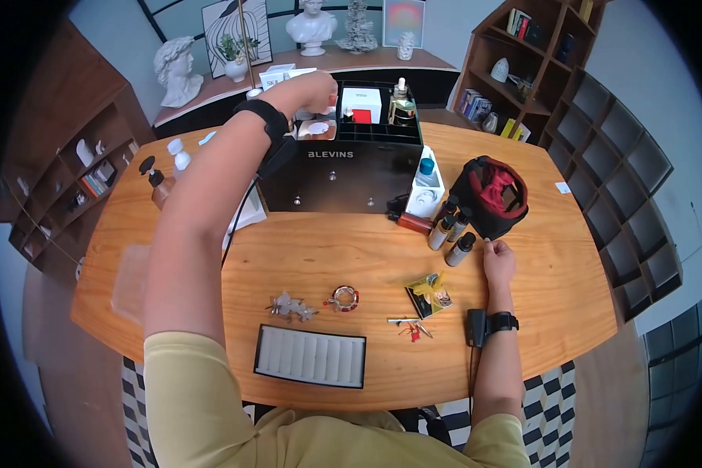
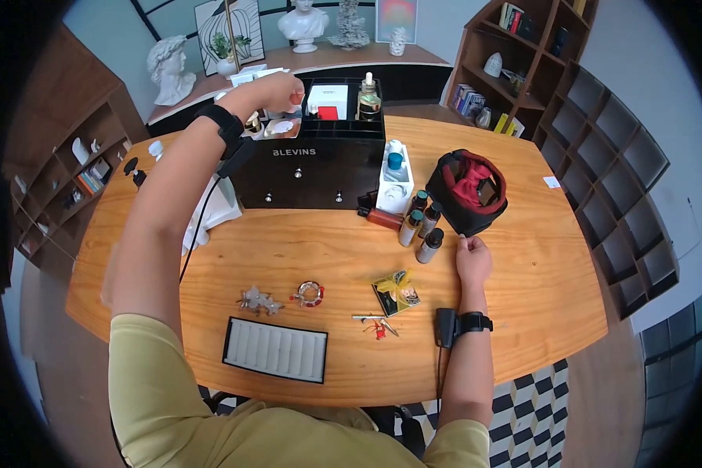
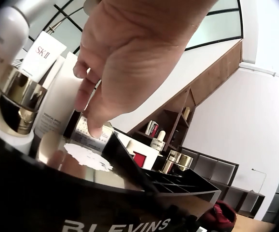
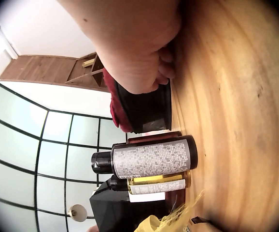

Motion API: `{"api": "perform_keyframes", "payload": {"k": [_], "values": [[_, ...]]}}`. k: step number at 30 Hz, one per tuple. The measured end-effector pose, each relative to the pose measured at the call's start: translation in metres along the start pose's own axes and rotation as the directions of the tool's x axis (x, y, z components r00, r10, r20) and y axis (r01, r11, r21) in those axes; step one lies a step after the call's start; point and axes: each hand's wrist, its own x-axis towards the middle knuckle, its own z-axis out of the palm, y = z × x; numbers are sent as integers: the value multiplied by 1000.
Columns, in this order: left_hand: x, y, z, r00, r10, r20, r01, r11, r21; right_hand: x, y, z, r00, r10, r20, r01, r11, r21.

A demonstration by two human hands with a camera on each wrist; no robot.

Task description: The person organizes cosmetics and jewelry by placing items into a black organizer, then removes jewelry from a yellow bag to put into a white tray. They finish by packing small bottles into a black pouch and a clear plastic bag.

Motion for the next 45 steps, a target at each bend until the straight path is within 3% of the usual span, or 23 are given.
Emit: {"api": "perform_keyframes", "payload": {"k": [12, 24, 27, 30, 33, 37, 43, 45], "values": [[19, -1, 12, 984, -29, 174, 26, 999, 23, -3, -6, -4, 998, 54, 10, -54, 997, -61], [25, -11, 22, 984, -31, 175, 49, 993, -103, -5, -12, -6, 998, 64, 12, -63, 995, -79], [14, -5, 5, 987, -89, 131, 113, 976, -187, -5, -13, -7, 998, 59, 12, -58, 996, -69], [8, 0, -16, 988, -155, 2, 148, 934, -324, -6, -14, -7, 999, 49, 6, -48, 996, -72], [7, 4, -22, 997, -29, -70, 27, 999, -29, -5, -13, -6, 998, 57, 6, -57, 996, -63], [3, 20, -25, 989, -68, 130, 50, 989, 136, -6, -16, -9, 997, 74, 16, -72, 995, -73], [20, 4, 4, 974, -121, 191, 98, 988, 122, -8, -19, -10, 997, 80, 14, -78, 994, -78], [22, 2, 8, 980, -83, 180, 62, 991, 119, -8, -20, -10, 996, 83, 20, -81, 994, -74]]}}
